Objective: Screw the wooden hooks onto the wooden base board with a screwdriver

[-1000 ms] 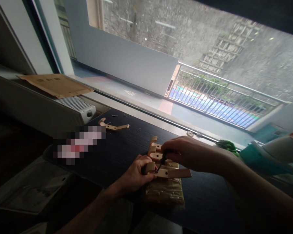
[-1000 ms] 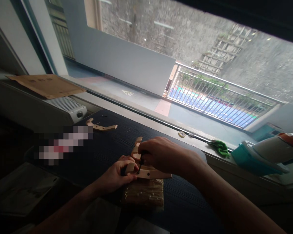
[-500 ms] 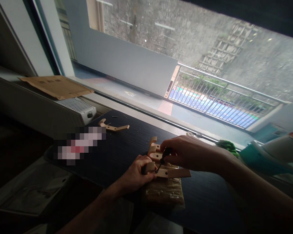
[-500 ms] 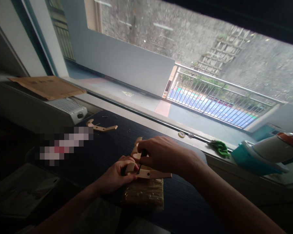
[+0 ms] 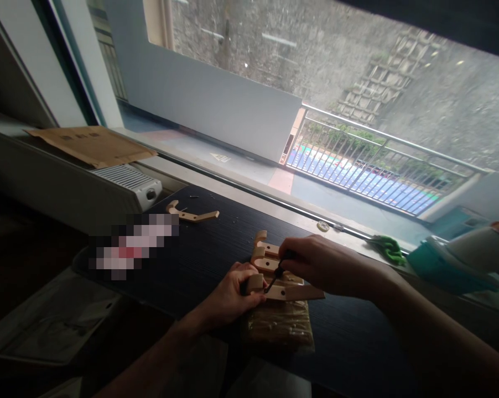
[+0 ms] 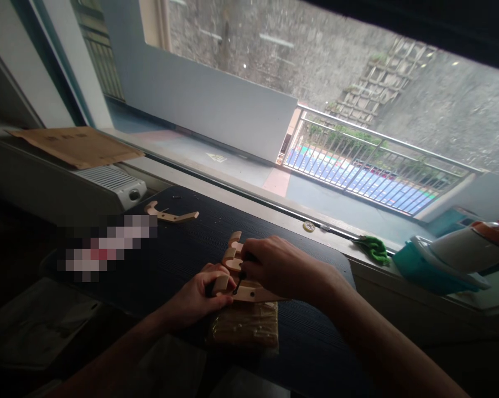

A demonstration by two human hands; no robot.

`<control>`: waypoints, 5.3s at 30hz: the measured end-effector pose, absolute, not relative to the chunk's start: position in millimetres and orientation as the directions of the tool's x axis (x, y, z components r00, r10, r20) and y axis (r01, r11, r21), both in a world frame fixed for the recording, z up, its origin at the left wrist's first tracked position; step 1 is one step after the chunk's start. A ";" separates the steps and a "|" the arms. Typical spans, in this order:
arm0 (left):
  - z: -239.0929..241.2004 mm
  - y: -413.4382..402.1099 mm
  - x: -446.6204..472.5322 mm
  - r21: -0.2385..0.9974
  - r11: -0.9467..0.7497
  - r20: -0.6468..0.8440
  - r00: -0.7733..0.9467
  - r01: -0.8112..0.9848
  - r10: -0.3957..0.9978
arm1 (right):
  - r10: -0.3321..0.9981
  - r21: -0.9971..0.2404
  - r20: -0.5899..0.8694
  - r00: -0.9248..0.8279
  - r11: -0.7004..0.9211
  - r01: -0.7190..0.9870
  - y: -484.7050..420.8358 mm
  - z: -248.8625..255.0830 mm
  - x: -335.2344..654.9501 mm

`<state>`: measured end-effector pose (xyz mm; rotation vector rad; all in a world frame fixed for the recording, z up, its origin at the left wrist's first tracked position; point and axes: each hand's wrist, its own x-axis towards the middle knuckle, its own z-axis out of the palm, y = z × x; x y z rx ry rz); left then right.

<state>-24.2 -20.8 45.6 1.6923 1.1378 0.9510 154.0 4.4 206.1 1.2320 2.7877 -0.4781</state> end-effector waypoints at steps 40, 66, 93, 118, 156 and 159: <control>46.5 -19.7 -24.1 0.923 -0.230 0.128 0.319 0.309 0.939 | 0.550 -0.133 -0.285 -0.785 0.788 0.601 14.6 209.8 147.2; 43.7 -20.2 -25.3 0.928 -0.220 0.121 0.313 0.302 0.942 | 0.581 -0.128 -0.214 -0.785 0.780 0.612 12.9 205.5 153.3; 45.6 -20.9 -24.3 0.931 -0.208 0.115 0.298 0.301 0.948 | 0.586 -0.126 -0.255 -0.769 0.768 0.627 15.8 205.1 150.9; 46.4 -20.2 -24.1 0.920 -0.226 0.126 0.306 0.320 0.944 | 0.607 -0.044 -0.352 -0.713 0.750 0.660 12.2 214.8 148.3; 44.1 -18.7 -26.0 0.912 -0.258 0.152 0.321 0.319 0.935 | 0.494 -0.071 -0.274 -0.825 0.845 0.530 15.8 212.2 139.1; 43.6 -18.8 -26.6 0.918 -0.248 0.146 0.318 0.309 0.937 | 0.531 -0.060 -0.307 -0.790 0.818 0.572 16.7 210.6 139.1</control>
